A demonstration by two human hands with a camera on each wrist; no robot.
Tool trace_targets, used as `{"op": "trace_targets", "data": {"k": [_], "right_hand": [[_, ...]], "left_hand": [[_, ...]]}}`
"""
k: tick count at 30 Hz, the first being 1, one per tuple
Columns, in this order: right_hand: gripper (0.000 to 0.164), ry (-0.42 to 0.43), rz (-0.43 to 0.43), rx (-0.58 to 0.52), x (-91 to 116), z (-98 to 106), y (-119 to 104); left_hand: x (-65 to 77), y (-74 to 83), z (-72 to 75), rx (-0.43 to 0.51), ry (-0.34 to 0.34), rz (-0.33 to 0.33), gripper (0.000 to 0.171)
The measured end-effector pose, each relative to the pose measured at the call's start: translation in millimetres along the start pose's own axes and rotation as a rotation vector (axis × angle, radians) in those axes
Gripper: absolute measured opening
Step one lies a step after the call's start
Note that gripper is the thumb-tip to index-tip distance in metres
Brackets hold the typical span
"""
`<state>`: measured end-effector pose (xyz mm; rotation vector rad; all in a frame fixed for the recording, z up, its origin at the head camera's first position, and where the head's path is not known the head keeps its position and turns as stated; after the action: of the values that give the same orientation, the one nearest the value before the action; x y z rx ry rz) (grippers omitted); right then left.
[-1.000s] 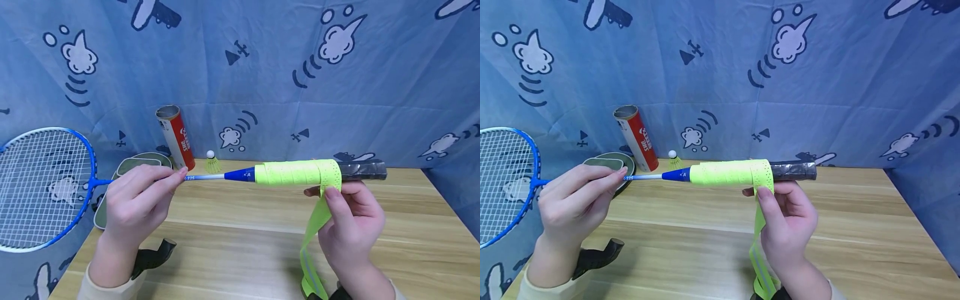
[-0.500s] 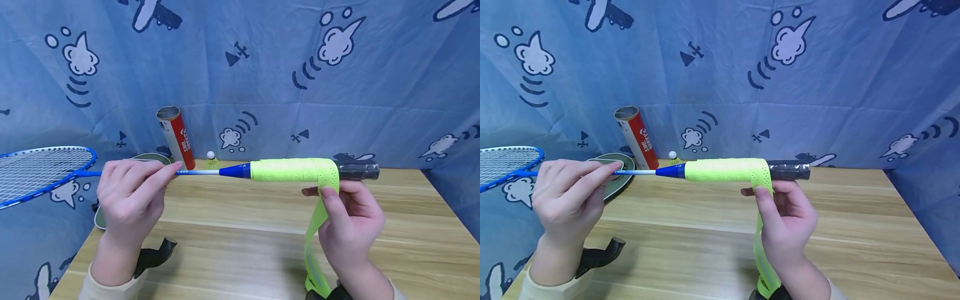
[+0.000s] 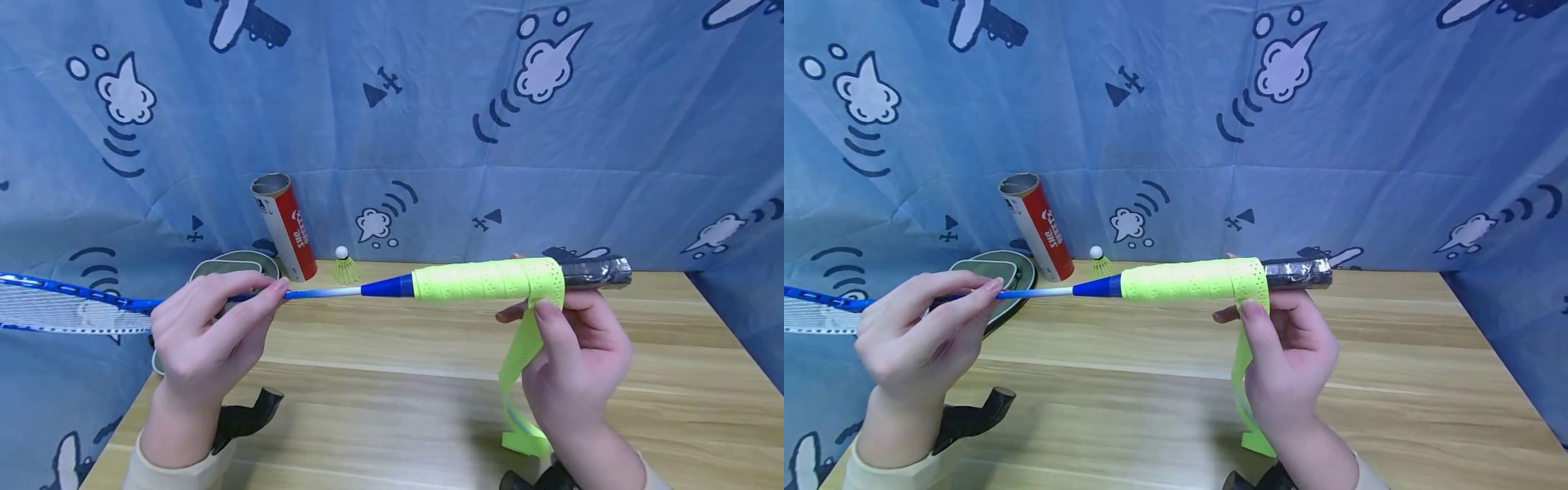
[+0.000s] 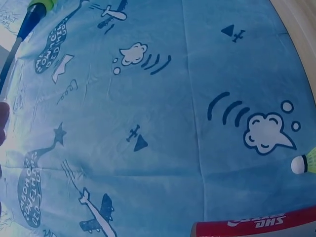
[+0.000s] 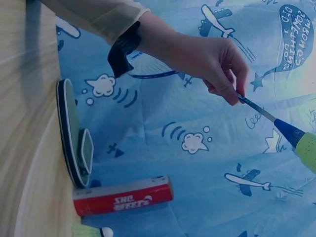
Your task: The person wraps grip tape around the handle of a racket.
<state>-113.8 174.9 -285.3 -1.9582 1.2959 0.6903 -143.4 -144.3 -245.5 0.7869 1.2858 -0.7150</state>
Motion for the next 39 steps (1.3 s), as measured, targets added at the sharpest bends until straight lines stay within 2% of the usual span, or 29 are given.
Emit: {"op": "trace_targets", "data": {"k": [2, 4, 7, 12, 18, 22, 30, 35, 39], "right_hand": [[0.002, -0.025, 0.008, -0.060, 0.3, -1.6, -0.7], [0.003, -0.048, 0.011, -0.076, 1.1, -2.4, -1.4], [0.003, -0.060, 0.008, -0.037, 1.6, -1.9, -1.7], [0.004, -0.022, 0.020, 0.022, 0.9, 1.9, -2.0], [0.011, -0.003, 0.043, 0.064, 4.5, 4.7, -3.8], [0.014, -0.002, 0.060, 0.098, 4.2, 4.6, -5.0], [0.006, -0.006, 0.059, 0.046, -0.6, 2.2, -6.1], [0.011, -0.021, 0.037, 0.095, -1.4, 2.4, -6.9], [0.010, -0.038, 0.025, 0.071, -2.0, 0.3, -5.5]], "left_hand": [[-0.4, 0.0, -0.6, 0.004, 0.002, 0.006, 0.022], [-1.3, 0.1, -1.3, 0.009, 0.009, 0.007, 0.022], [-2.9, 1.2, -2.3, 0.024, 0.033, 0.002, 0.023], [-5.1, 1.3, -3.4, 0.033, 0.088, 0.005, 0.022], [-4.9, -0.7, -1.8, -0.040, 0.141, 0.066, 0.019], [-4.5, -1.1, -3.0, -0.090, 0.141, 0.098, 0.025], [-6.6, -0.4, -4.5, -0.092, 0.109, 0.012, 0.027], [-7.0, -1.0, -2.3, -0.066, 0.101, -0.002, 0.033], [-4.7, -3.7, 0.7, -0.030, 0.011, 0.011, 0.038]]}}
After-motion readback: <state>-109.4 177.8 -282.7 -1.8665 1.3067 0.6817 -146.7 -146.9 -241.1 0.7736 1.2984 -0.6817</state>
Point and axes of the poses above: each hand's wrist, its own x-axis away from the middle knuckle, its own z-axis out of the back of the hand, y = z × x, the point moved 4 cm from there along -x, towards the middle knuckle, and after that the axes turned 12 degrees about z, right-handed, at the moved point
